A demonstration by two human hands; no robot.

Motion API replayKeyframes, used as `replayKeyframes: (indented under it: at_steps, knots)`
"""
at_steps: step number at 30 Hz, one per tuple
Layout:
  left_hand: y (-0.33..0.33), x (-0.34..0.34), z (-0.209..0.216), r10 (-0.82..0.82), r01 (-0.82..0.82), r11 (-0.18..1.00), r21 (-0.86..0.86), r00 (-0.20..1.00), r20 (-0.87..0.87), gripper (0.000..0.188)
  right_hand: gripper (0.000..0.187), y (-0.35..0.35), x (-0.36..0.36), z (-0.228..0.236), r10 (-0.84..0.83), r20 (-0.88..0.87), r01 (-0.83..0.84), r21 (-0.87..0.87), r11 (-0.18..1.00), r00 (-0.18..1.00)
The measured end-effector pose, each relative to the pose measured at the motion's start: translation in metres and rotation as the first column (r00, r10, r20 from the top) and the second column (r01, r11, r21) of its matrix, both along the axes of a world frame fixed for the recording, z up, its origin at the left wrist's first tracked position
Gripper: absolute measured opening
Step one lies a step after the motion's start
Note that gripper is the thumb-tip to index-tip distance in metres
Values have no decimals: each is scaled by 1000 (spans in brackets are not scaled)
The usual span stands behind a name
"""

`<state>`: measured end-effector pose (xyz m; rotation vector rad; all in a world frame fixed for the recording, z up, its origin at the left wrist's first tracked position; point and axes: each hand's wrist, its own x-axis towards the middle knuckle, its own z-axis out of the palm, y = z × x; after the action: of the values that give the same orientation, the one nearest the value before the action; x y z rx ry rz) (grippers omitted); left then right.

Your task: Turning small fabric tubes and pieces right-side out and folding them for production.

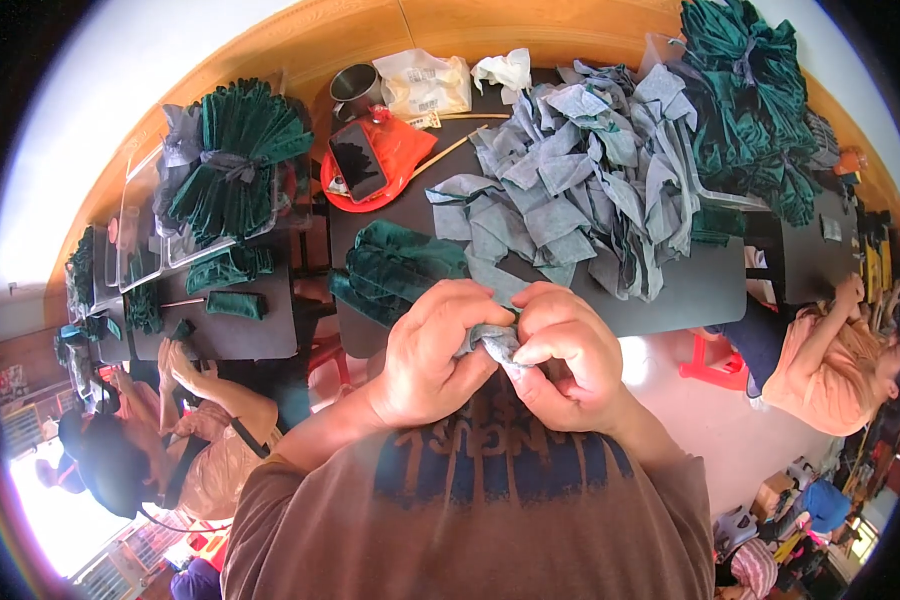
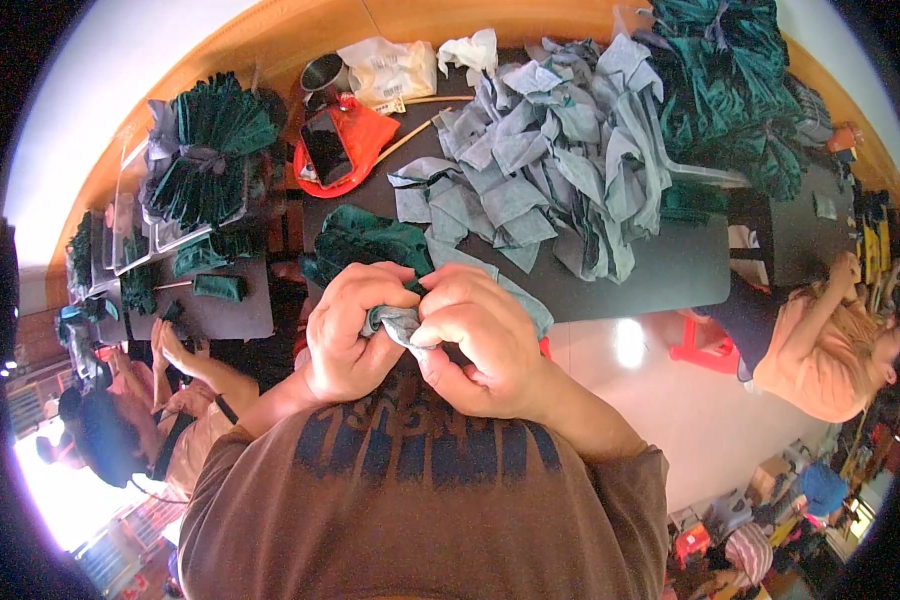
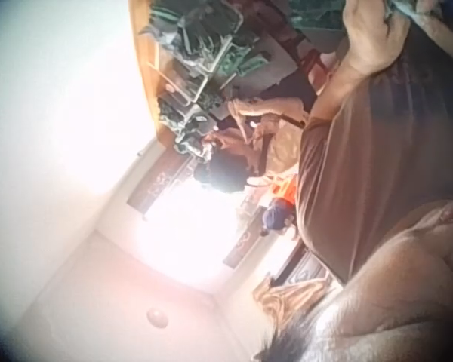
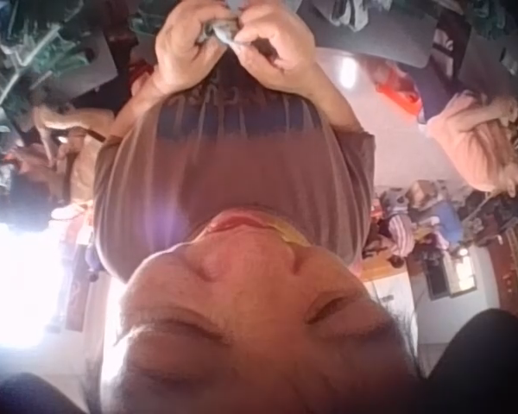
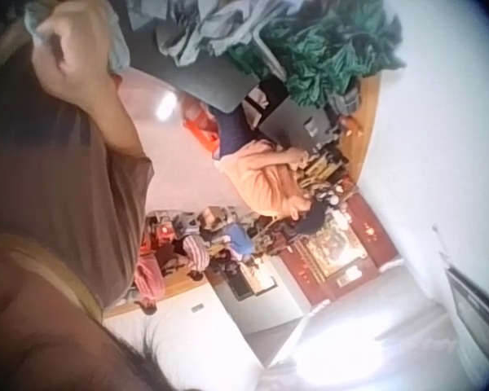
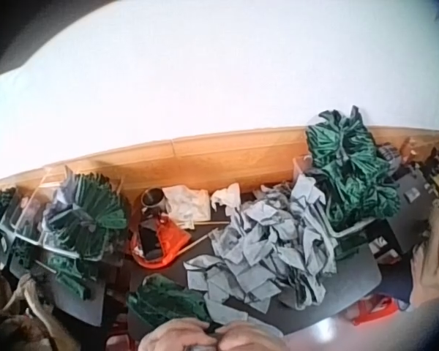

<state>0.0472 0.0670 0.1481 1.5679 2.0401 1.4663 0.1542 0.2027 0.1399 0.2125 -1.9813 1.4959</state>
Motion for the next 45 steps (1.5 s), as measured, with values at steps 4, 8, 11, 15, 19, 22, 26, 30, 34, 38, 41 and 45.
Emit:
replayKeyframes:
  at_steps: [4, 8, 11, 15, 19, 22, 26, 30, 34, 38, 41, 45]
  knots:
    - [3, 0, 1, 15, -9, 997, 73, 997, -81, 40, 20, -2, 0, 2, -38, -59, 42, 72, 997, 998]
    - [6, 1, 4, 5, 6, 993, 115, 996, -93, 42, 22, -2, 1, 8, -72, -130, 94, 168, 981, 989]
    - [7, -1, 3, 4, 15, 987, 158, 993, -120, 44, 23, -1, -1, 9, -65, -140, 90, 187, 978, 988]
    - [10, -8, 6, -40, 84, 966, 243, 983, -181, 45, 24, -2, -3, 5, -7, -146, 11, 28, 1000, 989]
    - [13, -12, 3, -44, 123, 932, 341, 972, -230, 45, 27, -7, 3, 5, -44, -156, 4, -249, 969, 987]
    - [14, -12, 7, -40, 128, 936, 328, 964, -263, 45, 29, -5, 4, 7, -81, -83, 68, -146, 987, 993]
    - [10, -16, 4, -16, 122, 934, 335, 952, -304, 46, 30, -5, 1, 13, -82, -14, 79, -162, 984, 996]
    - [10, -16, 5, -6, 117, 936, 333, 949, -317, 43, 33, -10, 2, 9, -43, -3, 41, -236, 971, 999]
    - [12, -17, 5, -15, 110, 945, 308, 955, -295, 38, 32, -10, 4, 6, -62, 10, 62, -230, 971, 998]
    - [13, -20, 4, -30, 106, 953, 285, 966, -257, 36, 30, -8, 2, 7, -117, -40, 112, -119, 987, 992]
    - [15, -20, 2, -78, 137, 953, 271, 973, -219, 35, 29, -10, 4, 8, -119, 21, 121, -148, 982, 993]
    - [15, -20, -1, -100, 144, 952, 270, 980, -172, 38, 30, -13, 8, 4, 25, 177, 52, -417, 907, 984]
